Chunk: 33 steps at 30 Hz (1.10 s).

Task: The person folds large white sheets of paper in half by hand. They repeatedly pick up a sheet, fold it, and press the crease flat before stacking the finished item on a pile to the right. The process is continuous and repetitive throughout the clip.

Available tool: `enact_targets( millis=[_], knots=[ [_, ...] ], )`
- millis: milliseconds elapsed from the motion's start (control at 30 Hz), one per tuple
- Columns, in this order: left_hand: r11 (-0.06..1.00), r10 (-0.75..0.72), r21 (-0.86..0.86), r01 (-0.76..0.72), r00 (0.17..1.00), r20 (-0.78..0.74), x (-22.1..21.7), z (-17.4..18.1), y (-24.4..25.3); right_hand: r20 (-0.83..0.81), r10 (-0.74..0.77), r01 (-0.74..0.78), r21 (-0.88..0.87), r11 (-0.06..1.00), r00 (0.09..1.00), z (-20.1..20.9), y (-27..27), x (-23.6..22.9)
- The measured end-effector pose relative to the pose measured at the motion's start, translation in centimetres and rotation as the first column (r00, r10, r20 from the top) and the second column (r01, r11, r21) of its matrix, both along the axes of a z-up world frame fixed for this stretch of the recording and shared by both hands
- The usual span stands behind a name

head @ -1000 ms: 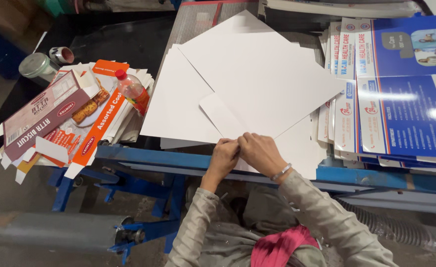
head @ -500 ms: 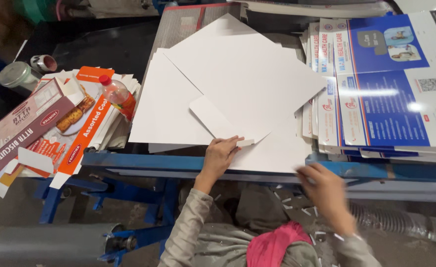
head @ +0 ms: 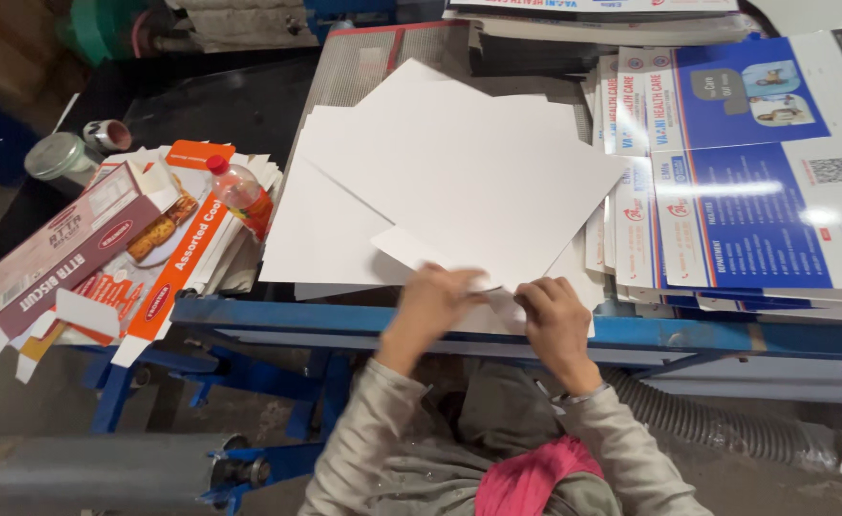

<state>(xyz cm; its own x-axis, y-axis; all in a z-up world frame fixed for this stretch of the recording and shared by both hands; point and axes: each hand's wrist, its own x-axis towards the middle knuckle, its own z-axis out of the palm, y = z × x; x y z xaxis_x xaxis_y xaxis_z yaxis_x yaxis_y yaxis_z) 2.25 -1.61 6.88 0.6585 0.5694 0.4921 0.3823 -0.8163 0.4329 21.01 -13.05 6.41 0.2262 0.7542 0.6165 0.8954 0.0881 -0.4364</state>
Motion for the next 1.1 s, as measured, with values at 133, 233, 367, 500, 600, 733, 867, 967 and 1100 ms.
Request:
enact_targets(
  millis=[133, 233, 367, 500, 600, 733, 867, 967, 1100],
  knots=[
    [0.936, 0.215, -0.248, -0.250, 0.963, -0.159, -3.1, -0.9, 8.6, -0.139, -0.091, 0.073, -0.128, 0.989, 0.986, -0.6, -0.1, 4.2],
    [0.851, 0.219, -0.415, -0.322, 0.936, -0.276, -3.8, -1.6, 11.4, -0.279, -0.159, 0.081, -0.271, 0.959, 0.947, -1.5, 1.6, 6.6],
    [0.870, 0.288, -0.362, -0.334, 0.941, -0.176, -2.2, -3.7, 11.5, -0.171, -0.259, 0.162, -0.440, 0.884, 0.951, -2.0, 4.6, 8.2],
    [0.877, 0.367, -0.178, -0.447, 0.861, -0.352, 0.7, -4.2, 9.5, 0.190, -0.248, 0.305, -0.398, 0.865, 0.950, -2.1, 6.5, 7.0],
    [0.883, 0.389, -0.087, -0.461, 0.824, -0.412, 1.8, -4.4, 8.3, 0.340, -0.155, 0.312, -0.474, 0.823, 0.928, -2.1, 6.9, 6.7],
    [0.895, 0.377, -0.070, -0.440, 0.832, -0.407, 2.1, -5.6, 8.8, 0.517, 0.003, 0.374, -0.624, 0.687, 0.856, -1.6, 9.2, 6.0],
    [0.920, 0.376, 0.018, -0.392, 0.868, -0.324, 1.4, -7.7, 8.8, 0.271, 0.338, -0.271, -0.255, 0.928, 0.901, -1.2, 14.2, -2.5],
    [0.912, 0.391, 0.218, -0.347, 0.897, -0.207, 0.5, -8.5, 8.9, 0.129, 0.474, -0.438, -0.235, 0.868, 0.871, -1.5, 18.4, -9.9],
    [0.895, 0.412, 0.045, -0.443, 0.784, -0.465, 1.1, -7.1, 8.8, -0.182, 0.333, -0.379, -0.377, 0.845, 0.925, -4.7, 20.3, -5.7]
  ],
)
